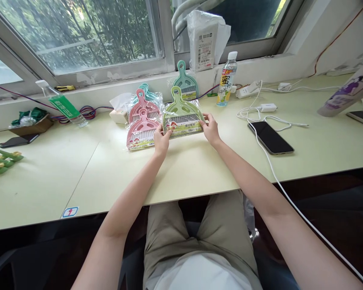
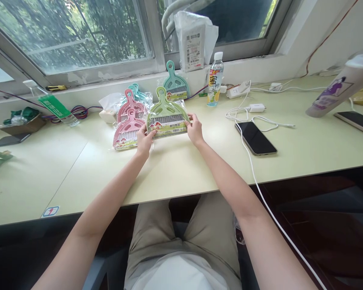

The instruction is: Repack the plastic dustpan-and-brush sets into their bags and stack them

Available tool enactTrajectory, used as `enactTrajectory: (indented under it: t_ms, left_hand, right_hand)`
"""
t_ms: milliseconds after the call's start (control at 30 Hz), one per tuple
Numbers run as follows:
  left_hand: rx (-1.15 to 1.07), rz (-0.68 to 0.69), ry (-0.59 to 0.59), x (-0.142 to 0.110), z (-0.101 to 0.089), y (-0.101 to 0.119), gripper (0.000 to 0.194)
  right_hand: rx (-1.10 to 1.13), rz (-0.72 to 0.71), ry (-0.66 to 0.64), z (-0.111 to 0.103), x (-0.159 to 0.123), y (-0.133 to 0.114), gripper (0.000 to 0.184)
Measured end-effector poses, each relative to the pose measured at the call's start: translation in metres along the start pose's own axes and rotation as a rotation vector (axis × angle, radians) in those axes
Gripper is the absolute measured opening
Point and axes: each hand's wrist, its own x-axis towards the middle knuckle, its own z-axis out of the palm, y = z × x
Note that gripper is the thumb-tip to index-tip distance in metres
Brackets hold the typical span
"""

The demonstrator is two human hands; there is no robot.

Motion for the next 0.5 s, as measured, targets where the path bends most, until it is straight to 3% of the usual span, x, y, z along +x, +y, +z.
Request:
enactTrajectory:
  t_ms: [67, 233, 400, 500]
  left_hand:
    - [0.013, -0.012, -0.001, 0.001, 0.000, -0.001, 0.028]
    - [-0.053, -0.068, 0.023, -0.002, 0.005, -0.001, 0.029]
    - [-0.083, -0.089, -0.025, -0.006, 0.009, -0.001, 0.027]
    - [-0.089, -0.074, -0.040, -0.009, 0.010, -0.002, 0.029]
  right_hand:
    - [0.003, 0.033, -0.033, 0.001, -0.001, 0.001, 0.035]
    - [-0.004, 0.090, -0.098, 0.007, -0.003, 0.004, 0.053]
    - [-0.141, 0.060, -0.073, 0.007, -0.003, 0.007, 0.083]
    - [-0.220, 0.049, -0.040, 0.006, -0.005, 0.007, 0.087]
